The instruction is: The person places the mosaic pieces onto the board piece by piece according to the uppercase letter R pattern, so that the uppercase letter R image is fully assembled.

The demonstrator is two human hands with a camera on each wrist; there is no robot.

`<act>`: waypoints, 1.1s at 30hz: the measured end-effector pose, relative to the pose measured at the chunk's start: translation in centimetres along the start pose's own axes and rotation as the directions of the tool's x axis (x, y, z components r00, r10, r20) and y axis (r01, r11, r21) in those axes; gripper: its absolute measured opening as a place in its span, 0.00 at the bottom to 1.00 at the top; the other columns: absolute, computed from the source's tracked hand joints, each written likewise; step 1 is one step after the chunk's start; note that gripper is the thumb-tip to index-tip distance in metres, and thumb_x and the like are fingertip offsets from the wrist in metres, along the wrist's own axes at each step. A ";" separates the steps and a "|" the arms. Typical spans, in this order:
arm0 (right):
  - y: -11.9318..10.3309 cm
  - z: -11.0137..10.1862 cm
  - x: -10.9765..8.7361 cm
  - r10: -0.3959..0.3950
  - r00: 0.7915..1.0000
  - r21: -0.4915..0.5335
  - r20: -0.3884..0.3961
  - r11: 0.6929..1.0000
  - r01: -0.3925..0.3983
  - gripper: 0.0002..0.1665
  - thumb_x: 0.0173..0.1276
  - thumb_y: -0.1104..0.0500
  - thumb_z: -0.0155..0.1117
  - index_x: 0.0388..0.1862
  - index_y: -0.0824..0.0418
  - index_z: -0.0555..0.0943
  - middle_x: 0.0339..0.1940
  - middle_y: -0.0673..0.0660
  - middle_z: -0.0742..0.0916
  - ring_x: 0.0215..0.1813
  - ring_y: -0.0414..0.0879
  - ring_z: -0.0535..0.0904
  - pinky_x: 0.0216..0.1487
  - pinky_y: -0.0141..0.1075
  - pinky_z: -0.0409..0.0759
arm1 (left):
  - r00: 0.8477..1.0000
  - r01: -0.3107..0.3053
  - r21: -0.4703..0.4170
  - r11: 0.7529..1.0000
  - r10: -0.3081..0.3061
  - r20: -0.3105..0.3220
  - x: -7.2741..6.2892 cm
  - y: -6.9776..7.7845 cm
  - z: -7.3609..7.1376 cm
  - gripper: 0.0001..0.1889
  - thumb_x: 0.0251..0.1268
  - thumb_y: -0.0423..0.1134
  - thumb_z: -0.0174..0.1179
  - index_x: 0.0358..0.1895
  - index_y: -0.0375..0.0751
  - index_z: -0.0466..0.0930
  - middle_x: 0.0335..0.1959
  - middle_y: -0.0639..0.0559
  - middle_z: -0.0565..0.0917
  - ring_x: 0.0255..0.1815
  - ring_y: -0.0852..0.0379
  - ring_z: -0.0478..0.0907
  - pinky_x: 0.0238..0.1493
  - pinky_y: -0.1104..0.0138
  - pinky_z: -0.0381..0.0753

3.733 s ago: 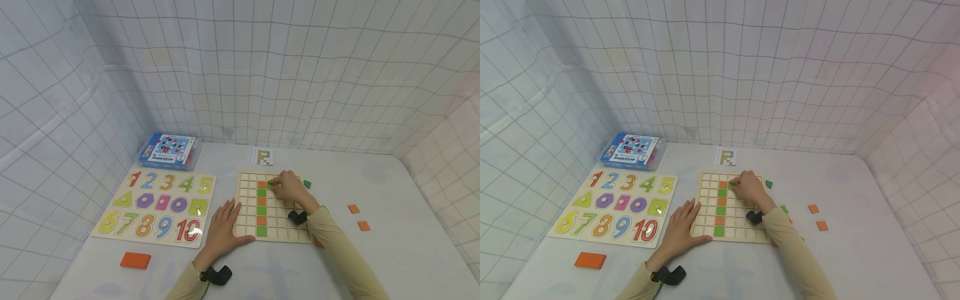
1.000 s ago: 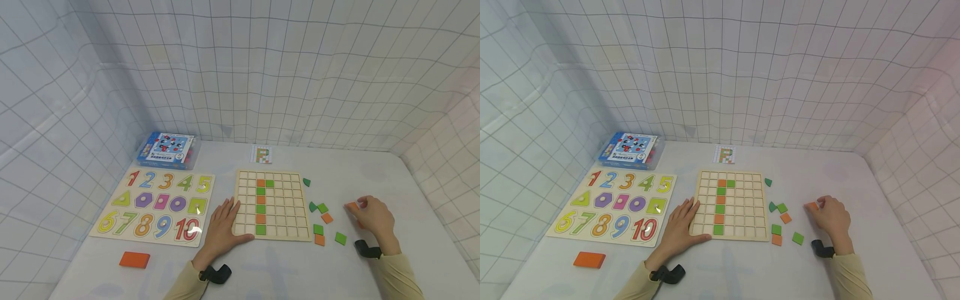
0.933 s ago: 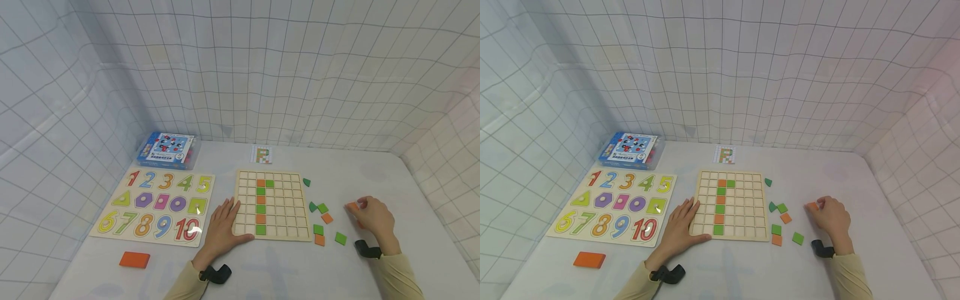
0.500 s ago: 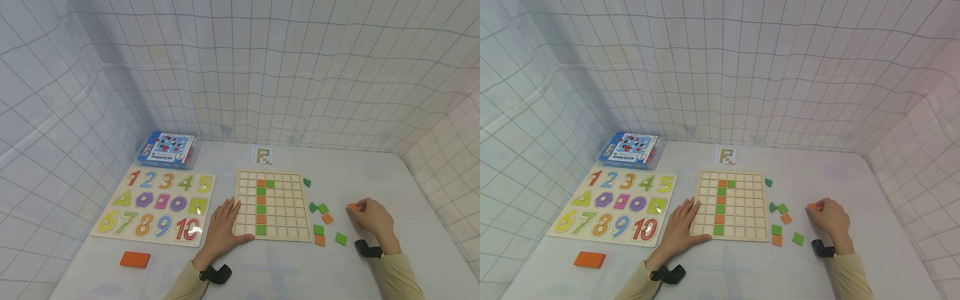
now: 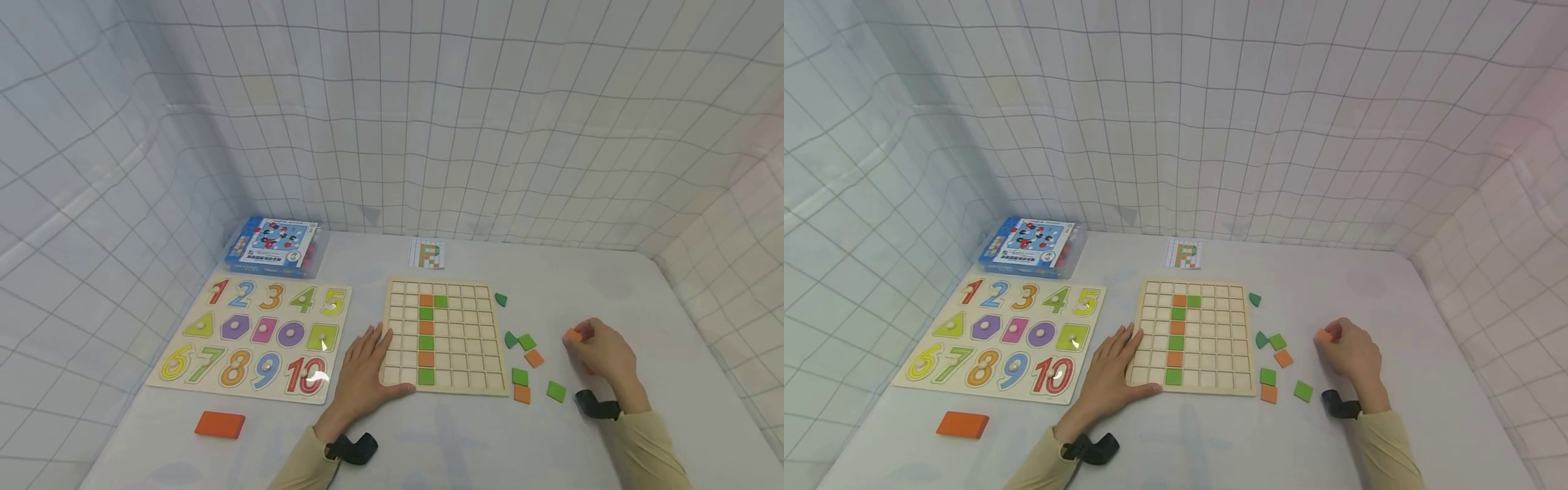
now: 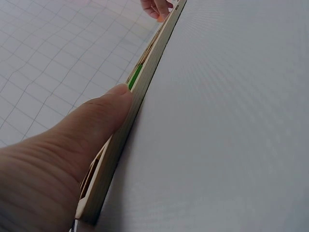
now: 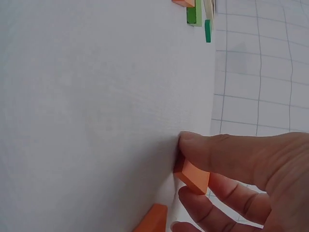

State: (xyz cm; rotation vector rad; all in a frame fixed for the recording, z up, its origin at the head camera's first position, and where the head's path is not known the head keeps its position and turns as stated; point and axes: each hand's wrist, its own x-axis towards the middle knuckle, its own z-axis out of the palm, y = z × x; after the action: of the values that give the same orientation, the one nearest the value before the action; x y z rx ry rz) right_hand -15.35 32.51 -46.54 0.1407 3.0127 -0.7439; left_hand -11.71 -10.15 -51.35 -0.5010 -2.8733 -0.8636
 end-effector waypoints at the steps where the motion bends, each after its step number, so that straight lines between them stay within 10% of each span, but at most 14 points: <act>1: 0.0 0.1 -0.1 -0.002 1.000 0.003 -0.006 1.000 0.002 0.22 0.63 0.52 0.63 0.45 0.69 0.74 0.37 0.66 0.82 0.31 0.51 0.77 0.25 0.37 0.71 | 1.000 0.000 -0.001 1.000 0.000 0.000 0.0 0.0 0.0 0.55 0.43 0.69 0.65 0.72 0.39 0.58 0.73 0.42 0.55 0.74 0.47 0.45 0.71 0.54 0.43; 25: -3.1 1.5 1.2 -0.183 0.961 -0.002 -0.206 0.982 0.187 0.13 0.62 0.56 0.68 0.36 0.62 0.75 0.27 0.55 0.81 0.22 0.45 0.69 0.17 0.35 0.65 | 1.000 -0.018 0.011 1.000 0.018 -0.008 0.0 -0.1 0.0 0.55 0.44 0.69 0.65 0.72 0.38 0.59 0.73 0.41 0.56 0.74 0.46 0.46 0.71 0.52 0.44; 33: -6.5 2.4 2.9 -0.314 0.937 0.021 -0.155 0.947 0.321 0.13 0.62 0.57 0.69 0.37 0.61 0.75 0.25 0.52 0.80 0.23 0.45 0.70 0.19 0.34 0.65 | 1.000 -0.010 0.019 1.000 0.010 0.003 0.0 -0.1 0.0 0.55 0.44 0.69 0.64 0.73 0.40 0.57 0.74 0.43 0.55 0.75 0.48 0.44 0.71 0.55 0.42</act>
State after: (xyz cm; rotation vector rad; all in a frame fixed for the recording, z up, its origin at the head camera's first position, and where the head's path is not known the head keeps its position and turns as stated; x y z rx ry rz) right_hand -18.79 25.91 -45.87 -0.3128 3.2035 -0.8610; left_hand -11.70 -10.22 -51.38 -0.5151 -2.8762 -0.8336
